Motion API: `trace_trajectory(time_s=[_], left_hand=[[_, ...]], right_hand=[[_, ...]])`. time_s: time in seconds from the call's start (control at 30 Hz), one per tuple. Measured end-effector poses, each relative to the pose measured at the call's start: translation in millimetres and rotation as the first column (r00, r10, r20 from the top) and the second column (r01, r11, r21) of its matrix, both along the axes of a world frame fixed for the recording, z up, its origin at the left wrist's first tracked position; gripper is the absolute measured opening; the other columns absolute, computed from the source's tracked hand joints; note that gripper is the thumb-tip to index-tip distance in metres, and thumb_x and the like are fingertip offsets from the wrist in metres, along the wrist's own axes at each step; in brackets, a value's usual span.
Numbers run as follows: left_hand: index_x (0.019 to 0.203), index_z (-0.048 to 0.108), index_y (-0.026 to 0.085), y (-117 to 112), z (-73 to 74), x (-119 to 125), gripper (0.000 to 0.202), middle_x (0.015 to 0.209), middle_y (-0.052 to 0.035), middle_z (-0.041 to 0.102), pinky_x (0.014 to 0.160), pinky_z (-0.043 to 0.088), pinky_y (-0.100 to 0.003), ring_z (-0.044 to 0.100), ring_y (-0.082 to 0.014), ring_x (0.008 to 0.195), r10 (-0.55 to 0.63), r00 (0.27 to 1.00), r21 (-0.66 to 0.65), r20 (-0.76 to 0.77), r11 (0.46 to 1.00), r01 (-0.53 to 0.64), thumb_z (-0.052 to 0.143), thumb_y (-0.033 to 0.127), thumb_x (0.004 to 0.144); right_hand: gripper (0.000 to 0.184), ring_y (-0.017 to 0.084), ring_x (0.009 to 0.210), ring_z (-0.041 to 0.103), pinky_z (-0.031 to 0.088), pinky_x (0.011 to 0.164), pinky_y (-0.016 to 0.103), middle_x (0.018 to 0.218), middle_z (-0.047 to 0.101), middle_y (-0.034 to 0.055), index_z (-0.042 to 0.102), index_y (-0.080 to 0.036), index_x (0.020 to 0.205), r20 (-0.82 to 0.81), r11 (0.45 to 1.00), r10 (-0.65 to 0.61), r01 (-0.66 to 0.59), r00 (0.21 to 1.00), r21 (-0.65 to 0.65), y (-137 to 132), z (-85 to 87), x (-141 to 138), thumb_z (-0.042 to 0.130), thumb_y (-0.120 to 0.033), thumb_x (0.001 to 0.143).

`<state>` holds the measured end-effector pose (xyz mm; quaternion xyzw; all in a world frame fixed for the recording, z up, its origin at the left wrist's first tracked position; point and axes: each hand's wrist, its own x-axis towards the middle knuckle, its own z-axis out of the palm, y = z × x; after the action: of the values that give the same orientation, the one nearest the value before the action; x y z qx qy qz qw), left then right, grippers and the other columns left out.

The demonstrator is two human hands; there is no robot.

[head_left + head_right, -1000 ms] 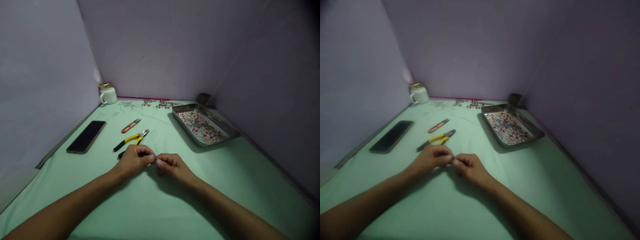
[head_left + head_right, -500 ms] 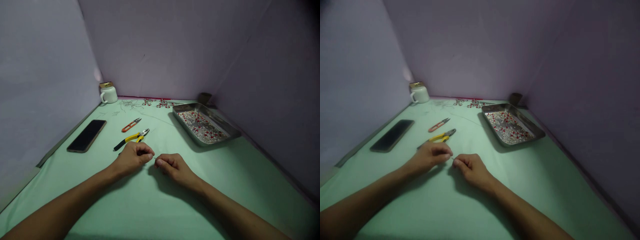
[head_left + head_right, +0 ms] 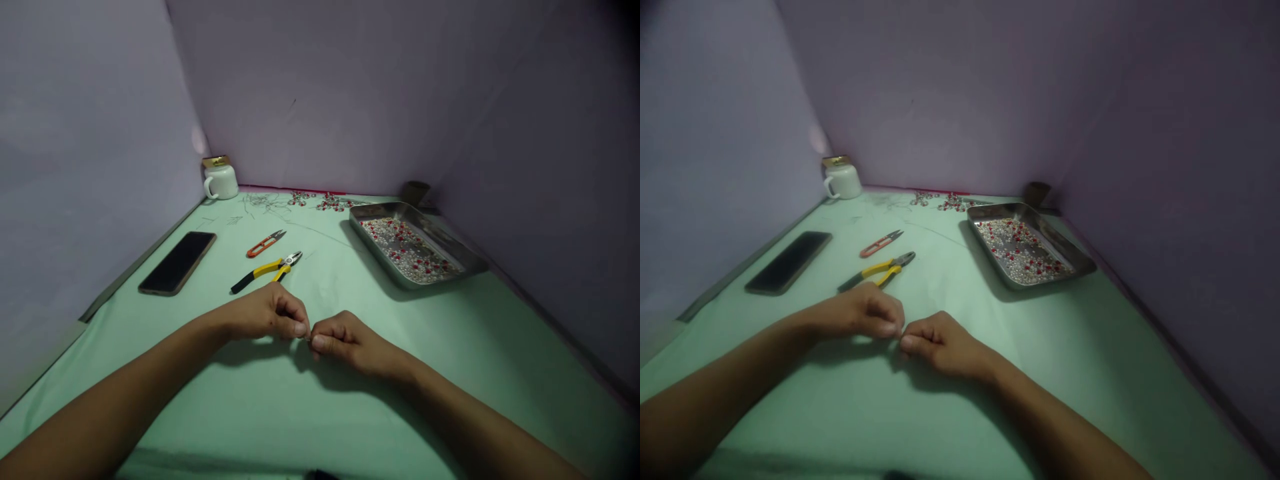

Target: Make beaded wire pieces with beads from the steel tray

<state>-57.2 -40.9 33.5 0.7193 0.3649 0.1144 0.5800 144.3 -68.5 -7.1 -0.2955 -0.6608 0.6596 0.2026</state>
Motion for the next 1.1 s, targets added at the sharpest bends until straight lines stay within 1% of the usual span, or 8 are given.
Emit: trace_trajectory(time_s=[0.1,0.23,0.37,0.57,0.67,0.83,1.0,1.1], left_hand=[[0.066,0.066,0.014,-1,-0.8,1,0.014,0.064,0.0003,0.055,0.056,0.035,-0.023,0.045,-0.0109,0.06,-0.052,0.999,-0.049,0.001,0.997,0.052,0.061,0.026,0.068],[0.065,0.066,0.014,-2,-3.2,2,0.014,0.061,0.0012,0.054,0.054,0.034,-0.023,0.044,-0.0102,0.058,-0.108,0.994,-0.104,0.016,0.988,0.11,0.064,0.028,0.068],[0.064,0.068,0.015,-2,-5.7,3,0.012,0.055,0.0022,0.053,0.049,0.032,-0.021,0.043,-0.0096,0.053,-0.116,0.993,-0.144,-0.005,0.983,0.114,0.066,0.027,0.065],[0.061,0.069,0.017,-3,-7.2,6,0.004,0.051,0.0034,0.054,0.046,0.033,-0.02,0.044,-0.0082,0.048,-0.131,0.991,-0.205,-0.007,0.971,0.127,0.065,0.017,0.061],[0.06,0.069,0.017,-3,-6.9,9,0.006,0.051,0.0038,0.055,0.045,0.033,-0.019,0.044,-0.0078,0.047,-0.116,0.993,-0.23,-0.01,0.967,0.111,0.064,0.015,0.059],[0.056,0.068,0.017,-5,-5.2,12,0.007,0.051,0.0037,0.056,0.046,0.033,-0.021,0.043,-0.0075,0.046,-0.067,0.998,-0.276,-0.006,0.959,0.063,0.063,0.014,0.055],[0.054,0.067,0.017,-5,-6.5,13,0.004,0.048,0.0041,0.054,0.048,0.034,-0.022,0.043,-0.0081,0.046,0.006,0.998,-0.338,0.064,0.941,0.016,0.064,0.016,0.055],[0.055,0.066,0.016,-4,-8.1,12,0.003,0.046,0.0042,0.053,0.048,0.033,-0.022,0.042,-0.0081,0.046,0.068,0.991,-0.37,0.119,0.929,-0.019,0.063,0.016,0.056]], right_hand=[[0.03,0.005,0.041,0.023,0.018,0.039,0.021,0.046,0.031,-0.0088,0.056,-0.013,0.066,0.004,0.997,0.065,-0.065,0.998,-0.042,-1,0.8,1,0.051,-0.036,0.085],[0.03,0.005,0.042,0.025,0.018,0.039,0.021,0.047,0.032,-0.0082,0.059,-0.012,0.067,0.021,0.991,0.136,-0.136,0.991,0.002,-1,1.6,3,0.051,-0.035,0.085],[0.031,0.005,0.042,0.025,0.019,0.039,0.02,0.048,0.033,-0.0079,0.06,-0.012,0.067,0.041,0.986,0.162,-0.163,0.986,0.045,-1,2.4,3,0.051,-0.034,0.086],[0.033,0.005,0.043,0.027,0.021,0.04,0.02,0.049,0.037,-0.0069,0.06,-0.011,0.067,0.051,0.98,0.196,-0.198,0.979,0.033,-1,-0.8,3,0.051,-0.036,0.086],[0.033,0.005,0.043,0.028,0.022,0.04,0.02,0.05,0.038,-0.0067,0.061,-0.011,0.068,0.052,0.979,0.198,-0.2,0.979,0.044,0,-3.0,3,0.051,-0.037,0.086],[0.035,0.005,0.042,0.026,0.02,0.039,0.02,0.049,0.035,-0.0074,0.061,-0.011,0.069,0.023,0.978,0.207,-0.207,0.978,0.012,0,-3.0,5,0.051,-0.04,0.086],[0.035,0.006,0.042,0.024,0.018,0.039,0.022,0.048,0.032,-0.0079,0.061,-0.013,0.071,-0.025,0.981,0.188,-0.189,0.982,-0.036,1,-0.3,5,0.051,-0.043,0.085],[0.036,0.006,0.042,0.022,0.017,0.039,0.022,0.047,0.031,-0.0082,0.059,-0.014,0.068,-0.065,0.99,0.13,-0.133,0.989,-0.051,2,1.0,4,0.051,-0.045,0.084]])
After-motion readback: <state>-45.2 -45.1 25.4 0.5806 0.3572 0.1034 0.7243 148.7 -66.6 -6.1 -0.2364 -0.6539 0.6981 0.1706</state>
